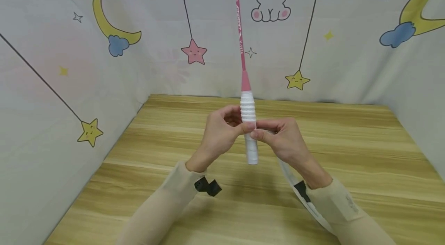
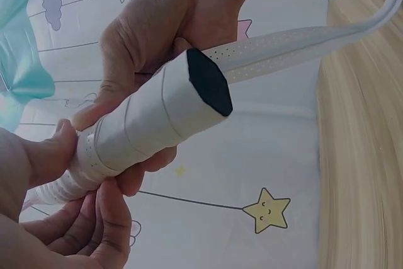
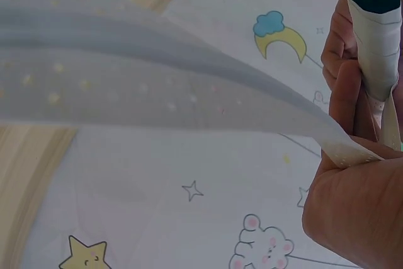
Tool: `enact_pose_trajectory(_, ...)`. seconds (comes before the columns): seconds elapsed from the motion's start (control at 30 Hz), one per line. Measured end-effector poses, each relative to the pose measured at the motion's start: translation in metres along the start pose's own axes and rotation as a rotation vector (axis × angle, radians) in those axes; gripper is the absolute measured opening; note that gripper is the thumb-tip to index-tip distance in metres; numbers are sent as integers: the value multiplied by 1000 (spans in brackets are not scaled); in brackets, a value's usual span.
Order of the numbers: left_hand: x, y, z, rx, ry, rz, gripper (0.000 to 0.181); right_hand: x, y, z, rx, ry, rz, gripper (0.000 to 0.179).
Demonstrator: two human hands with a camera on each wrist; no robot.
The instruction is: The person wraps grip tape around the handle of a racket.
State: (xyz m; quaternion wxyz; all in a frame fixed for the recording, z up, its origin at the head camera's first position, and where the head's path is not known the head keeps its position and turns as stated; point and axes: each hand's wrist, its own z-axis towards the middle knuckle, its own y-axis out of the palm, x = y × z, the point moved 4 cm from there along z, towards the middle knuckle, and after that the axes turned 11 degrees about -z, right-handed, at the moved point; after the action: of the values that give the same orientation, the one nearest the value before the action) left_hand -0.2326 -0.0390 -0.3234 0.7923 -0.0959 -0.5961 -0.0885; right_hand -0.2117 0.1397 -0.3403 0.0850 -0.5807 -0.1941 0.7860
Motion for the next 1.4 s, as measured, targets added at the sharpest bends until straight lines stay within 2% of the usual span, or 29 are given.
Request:
enact_pose_trajectory(0.37, 1, -4, 0, -6, -33, -37, 32, -7, -3, -1, -62, -40, -56, 26)
enact_pose_trajectory(0.5, -1, -6, 1, -15, -51, -60, 30, -6, -4, 0, -57, -16, -84, 25)
enact_pose_trajectory(0.77, -4, -8, 1, -60, -40, -113, 29, -3, -7, 0, -70, 31, -112, 19)
enact_pose_trajectory(0.97, -4, -9, 0, -100, -58, -170, 33, 0, -9, 0, -66, 4, -92, 18)
enact_pose_trajectory(1.1, -3, -10, -1, -131, -80, -219, 37, 1, -8, 0, -70, 28, -39, 18)
enact_pose_trajectory(1.2, -3, -12, -2, -150, -91, -254, 49, 2, -6, -1, -86, 53, 7, 21)
enact_pose_trajectory(1.33, -3, -13, -3, -175, -88, -300, 83, 3, -3, -1, -129, 50, 71, 33)
enact_pose_trajectory(1.4, -3, -12, -2, -193, -77, -318, 97, 4, -2, -1, -160, 40, 114, 33)
